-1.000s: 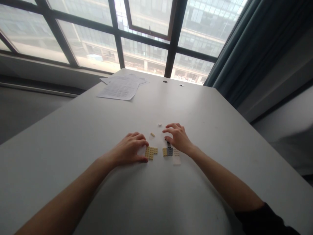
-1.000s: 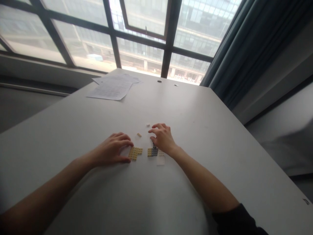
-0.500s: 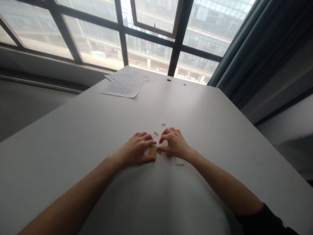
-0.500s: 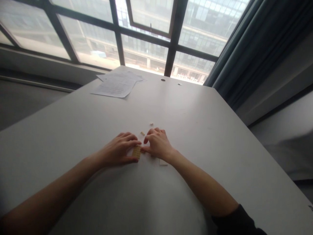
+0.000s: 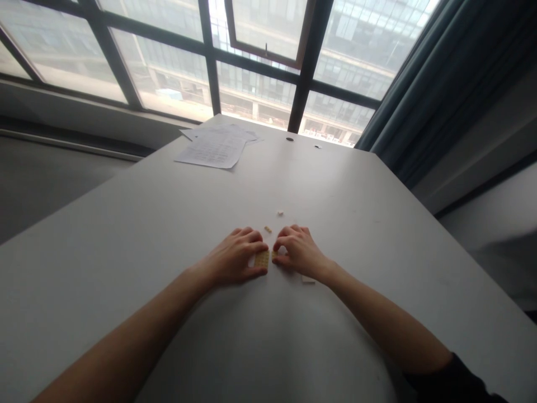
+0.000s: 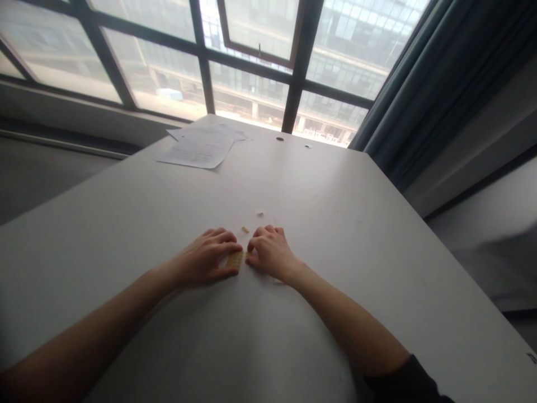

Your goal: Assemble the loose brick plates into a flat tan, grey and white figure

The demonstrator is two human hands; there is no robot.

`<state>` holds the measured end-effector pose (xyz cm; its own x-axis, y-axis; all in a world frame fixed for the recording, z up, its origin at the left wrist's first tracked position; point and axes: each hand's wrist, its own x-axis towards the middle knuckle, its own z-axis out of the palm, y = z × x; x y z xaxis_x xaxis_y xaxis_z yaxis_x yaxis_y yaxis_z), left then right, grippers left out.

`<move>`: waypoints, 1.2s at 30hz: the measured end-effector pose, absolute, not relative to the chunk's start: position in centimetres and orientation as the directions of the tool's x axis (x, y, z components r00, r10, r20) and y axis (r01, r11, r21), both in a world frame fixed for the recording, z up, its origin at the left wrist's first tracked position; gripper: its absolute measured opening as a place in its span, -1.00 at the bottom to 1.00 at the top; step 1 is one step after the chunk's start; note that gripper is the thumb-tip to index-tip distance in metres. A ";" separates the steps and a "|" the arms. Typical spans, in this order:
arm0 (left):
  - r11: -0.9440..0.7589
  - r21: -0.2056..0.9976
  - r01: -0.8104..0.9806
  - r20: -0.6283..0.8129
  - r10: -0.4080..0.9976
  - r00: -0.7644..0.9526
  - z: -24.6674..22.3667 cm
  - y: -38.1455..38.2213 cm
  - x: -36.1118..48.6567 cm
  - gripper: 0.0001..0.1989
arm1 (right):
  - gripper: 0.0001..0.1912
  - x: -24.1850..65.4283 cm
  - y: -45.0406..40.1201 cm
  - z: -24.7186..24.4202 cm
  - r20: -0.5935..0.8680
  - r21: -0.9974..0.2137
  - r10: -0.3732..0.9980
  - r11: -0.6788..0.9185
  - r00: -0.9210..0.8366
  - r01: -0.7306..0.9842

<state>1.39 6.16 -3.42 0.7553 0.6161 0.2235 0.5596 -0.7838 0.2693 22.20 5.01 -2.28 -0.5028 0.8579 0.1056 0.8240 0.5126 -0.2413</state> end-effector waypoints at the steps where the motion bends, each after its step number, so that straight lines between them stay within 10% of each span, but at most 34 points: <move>1: -0.784 0.268 0.561 0.221 0.616 0.756 -3.4 6.2 1.4 -0.68 | -0.83 22.2 5.0 -2.3 0.104 -0.237 0.860 0.509 -0.500 0.827; 9: -0.777 0.232 0.586 0.211 0.628 0.749 -3.5 6.4 0.8 -0.67 | -0.87 21.9 5.1 -1.7 0.080 -0.178 0.887 0.461 -0.454 0.869; 16: -0.711 0.217 0.669 0.255 0.703 0.664 -3.5 7.1 1.6 -0.27 | -0.87 21.9 5.1 -1.7 0.079 -0.178 0.899 0.439 -0.432 0.881; 36: -0.746 0.431 0.507 0.285 0.646 0.708 -2.1 7.4 1.9 -0.53 | -0.85 21.9 5.0 -1.7 0.088 -0.188 0.903 0.430 -0.421 0.883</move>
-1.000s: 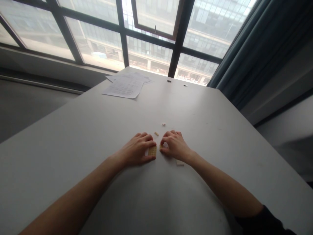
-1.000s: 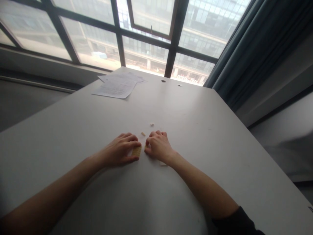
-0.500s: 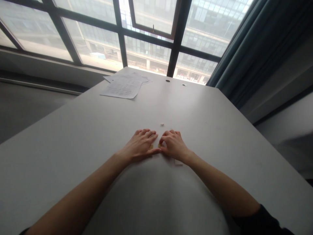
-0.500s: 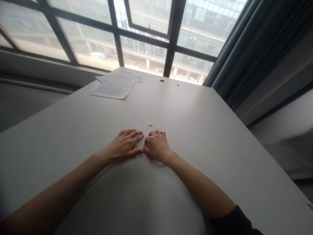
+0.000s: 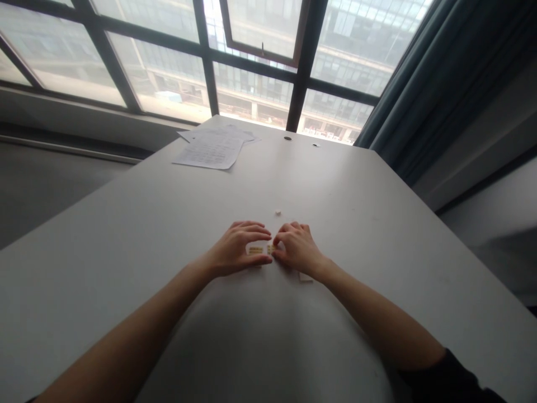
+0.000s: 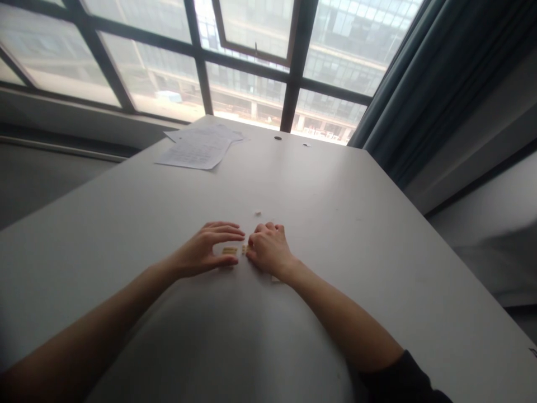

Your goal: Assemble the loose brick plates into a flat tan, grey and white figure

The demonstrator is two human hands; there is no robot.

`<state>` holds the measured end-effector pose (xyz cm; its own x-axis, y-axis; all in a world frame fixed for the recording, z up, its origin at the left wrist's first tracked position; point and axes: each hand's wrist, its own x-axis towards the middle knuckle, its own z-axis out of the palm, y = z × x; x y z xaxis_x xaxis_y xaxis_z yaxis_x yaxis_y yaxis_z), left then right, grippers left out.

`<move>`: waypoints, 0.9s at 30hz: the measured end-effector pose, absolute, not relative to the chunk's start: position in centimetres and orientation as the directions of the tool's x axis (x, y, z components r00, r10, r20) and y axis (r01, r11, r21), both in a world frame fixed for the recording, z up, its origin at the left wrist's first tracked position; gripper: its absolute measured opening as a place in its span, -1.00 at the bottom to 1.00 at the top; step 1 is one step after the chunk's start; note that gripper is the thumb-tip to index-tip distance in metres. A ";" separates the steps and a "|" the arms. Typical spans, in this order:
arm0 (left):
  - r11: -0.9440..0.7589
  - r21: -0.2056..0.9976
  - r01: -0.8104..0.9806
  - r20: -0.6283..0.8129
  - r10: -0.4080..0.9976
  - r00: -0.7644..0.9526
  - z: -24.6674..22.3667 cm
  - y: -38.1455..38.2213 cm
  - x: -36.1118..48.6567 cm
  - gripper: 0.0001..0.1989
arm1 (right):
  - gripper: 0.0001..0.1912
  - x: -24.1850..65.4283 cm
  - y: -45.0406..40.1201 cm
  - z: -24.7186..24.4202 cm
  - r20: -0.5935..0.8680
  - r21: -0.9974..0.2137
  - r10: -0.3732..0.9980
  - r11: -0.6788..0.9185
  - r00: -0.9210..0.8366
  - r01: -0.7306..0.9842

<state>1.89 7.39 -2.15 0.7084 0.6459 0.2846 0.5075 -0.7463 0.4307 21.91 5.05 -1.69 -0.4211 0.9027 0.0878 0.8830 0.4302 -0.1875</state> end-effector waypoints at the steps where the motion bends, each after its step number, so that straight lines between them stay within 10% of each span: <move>1: -0.735 0.439 0.517 0.313 0.664 0.680 -2.0 7.6 1.5 -0.51 | -0.85 21.9 5.0 -1.6 0.078 -0.187 0.904 0.428 -0.421 0.884; 11: -0.695 0.292 0.657 0.103 0.706 0.701 -2.9 7.8 -1.2 -0.44 | -0.84 21.8 5.1 -1.9 0.053 -0.205 0.897 0.439 -0.438 0.875; 27: -0.719 0.250 0.648 0.161 0.691 0.705 -3.2 7.3 -0.1 -0.60 | -0.81 21.6 4.9 -2.0 0.078 -0.226 0.893 0.448 -0.443 0.865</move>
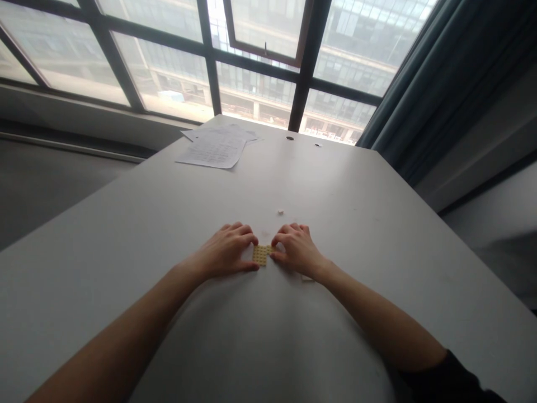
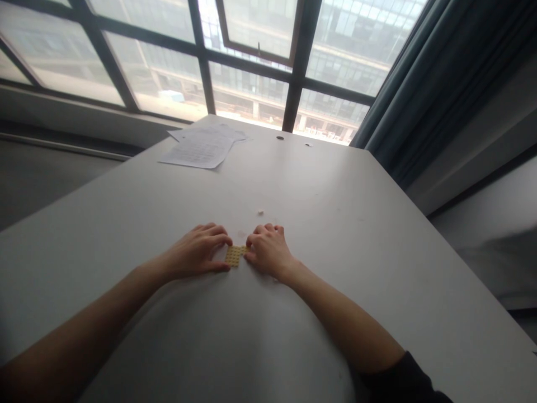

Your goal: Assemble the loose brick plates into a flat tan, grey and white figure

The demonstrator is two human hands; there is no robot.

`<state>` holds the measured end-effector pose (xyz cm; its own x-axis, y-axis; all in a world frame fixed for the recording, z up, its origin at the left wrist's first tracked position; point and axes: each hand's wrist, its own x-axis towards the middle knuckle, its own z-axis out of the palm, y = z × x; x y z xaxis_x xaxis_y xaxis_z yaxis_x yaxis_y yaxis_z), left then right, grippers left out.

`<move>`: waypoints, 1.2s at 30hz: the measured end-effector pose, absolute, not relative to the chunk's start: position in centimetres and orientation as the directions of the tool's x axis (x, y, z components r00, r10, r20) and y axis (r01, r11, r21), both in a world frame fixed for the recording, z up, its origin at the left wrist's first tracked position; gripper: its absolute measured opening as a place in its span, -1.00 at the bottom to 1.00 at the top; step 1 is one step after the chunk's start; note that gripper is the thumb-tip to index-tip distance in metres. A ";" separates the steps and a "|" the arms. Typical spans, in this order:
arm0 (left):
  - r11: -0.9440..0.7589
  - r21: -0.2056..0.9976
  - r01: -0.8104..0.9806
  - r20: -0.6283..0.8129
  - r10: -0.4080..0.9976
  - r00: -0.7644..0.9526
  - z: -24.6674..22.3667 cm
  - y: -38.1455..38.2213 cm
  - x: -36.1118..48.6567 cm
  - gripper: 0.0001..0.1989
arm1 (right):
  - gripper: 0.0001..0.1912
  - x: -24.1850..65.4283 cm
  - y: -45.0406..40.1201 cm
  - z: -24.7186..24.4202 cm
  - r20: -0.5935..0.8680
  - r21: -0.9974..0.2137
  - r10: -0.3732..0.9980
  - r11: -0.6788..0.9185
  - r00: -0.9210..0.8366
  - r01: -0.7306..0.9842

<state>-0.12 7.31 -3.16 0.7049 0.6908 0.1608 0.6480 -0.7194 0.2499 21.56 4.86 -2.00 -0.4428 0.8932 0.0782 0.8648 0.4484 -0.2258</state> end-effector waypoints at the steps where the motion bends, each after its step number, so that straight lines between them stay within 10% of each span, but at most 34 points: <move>1: -0.720 0.248 0.648 0.162 0.690 0.705 -3.1 7.3 -0.1 -0.59 | -0.79 21.5 4.9 -2.0 0.079 -0.229 0.893 0.448 -0.443 0.864; 36: -0.743 0.256 0.619 0.166 0.664 0.729 -3.3 6.6 1.1 -0.63 | -0.71 25.3 3.4 -1.5 0.178 -0.287 0.850 0.527 -0.496 0.800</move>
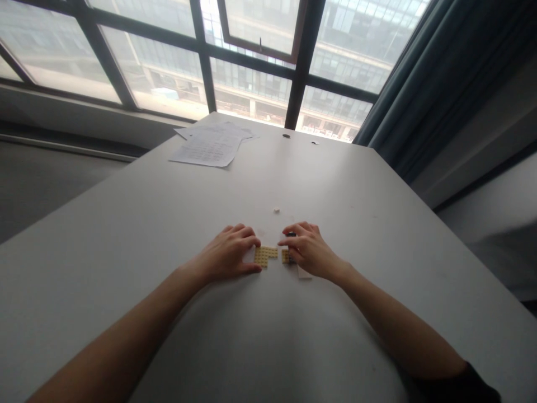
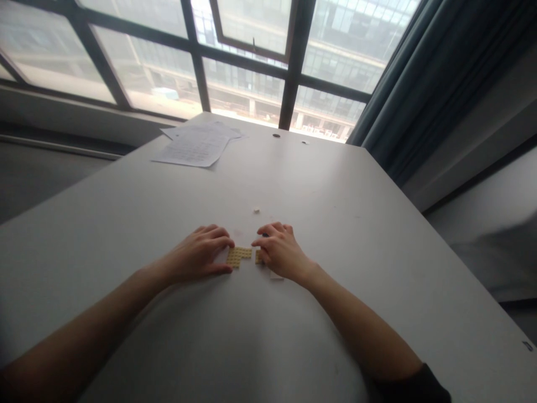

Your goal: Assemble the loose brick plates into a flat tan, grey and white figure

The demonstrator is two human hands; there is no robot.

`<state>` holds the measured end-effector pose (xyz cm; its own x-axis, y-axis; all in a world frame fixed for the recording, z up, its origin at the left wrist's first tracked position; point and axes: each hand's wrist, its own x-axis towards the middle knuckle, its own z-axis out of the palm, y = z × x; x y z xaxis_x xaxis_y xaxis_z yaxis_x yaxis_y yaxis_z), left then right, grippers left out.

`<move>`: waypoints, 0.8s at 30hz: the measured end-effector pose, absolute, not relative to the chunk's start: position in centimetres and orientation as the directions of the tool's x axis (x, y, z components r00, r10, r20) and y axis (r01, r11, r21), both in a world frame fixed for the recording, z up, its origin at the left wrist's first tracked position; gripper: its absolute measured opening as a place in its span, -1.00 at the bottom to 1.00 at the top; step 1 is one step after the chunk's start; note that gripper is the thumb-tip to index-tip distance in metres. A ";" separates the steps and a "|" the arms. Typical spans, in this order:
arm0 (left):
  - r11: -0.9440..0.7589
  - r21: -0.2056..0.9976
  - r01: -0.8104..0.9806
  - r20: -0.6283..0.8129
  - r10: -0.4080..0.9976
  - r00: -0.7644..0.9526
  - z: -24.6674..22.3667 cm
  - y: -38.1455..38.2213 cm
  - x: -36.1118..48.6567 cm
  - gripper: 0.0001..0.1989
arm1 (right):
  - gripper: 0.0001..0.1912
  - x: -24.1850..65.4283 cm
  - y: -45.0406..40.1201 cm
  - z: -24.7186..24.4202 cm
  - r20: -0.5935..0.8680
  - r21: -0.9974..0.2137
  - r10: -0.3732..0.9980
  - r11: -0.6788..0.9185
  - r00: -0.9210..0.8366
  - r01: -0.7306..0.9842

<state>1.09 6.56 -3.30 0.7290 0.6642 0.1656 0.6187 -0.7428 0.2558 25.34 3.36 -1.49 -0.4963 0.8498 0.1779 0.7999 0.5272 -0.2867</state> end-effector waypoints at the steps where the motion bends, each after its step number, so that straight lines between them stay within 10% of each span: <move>1: -0.744 0.253 0.619 0.166 0.663 0.730 -3.3 6.5 1.2 -0.62 | -0.72 25.2 3.3 -1.5 0.174 -0.286 0.845 0.534 -0.505 0.796; 24: -0.728 0.293 0.620 0.299 0.685 0.664 -4.2 7.0 0.9 -0.48 | -0.74 26.6 9.4 -2.3 0.307 -0.376 0.937 0.281 -0.168 0.883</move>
<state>0.89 6.97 -4.20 0.6639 0.6852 0.2994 0.6197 -0.7283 0.2926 26.63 9.40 -2.33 -0.1676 0.9367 0.3073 0.8828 0.2813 -0.3762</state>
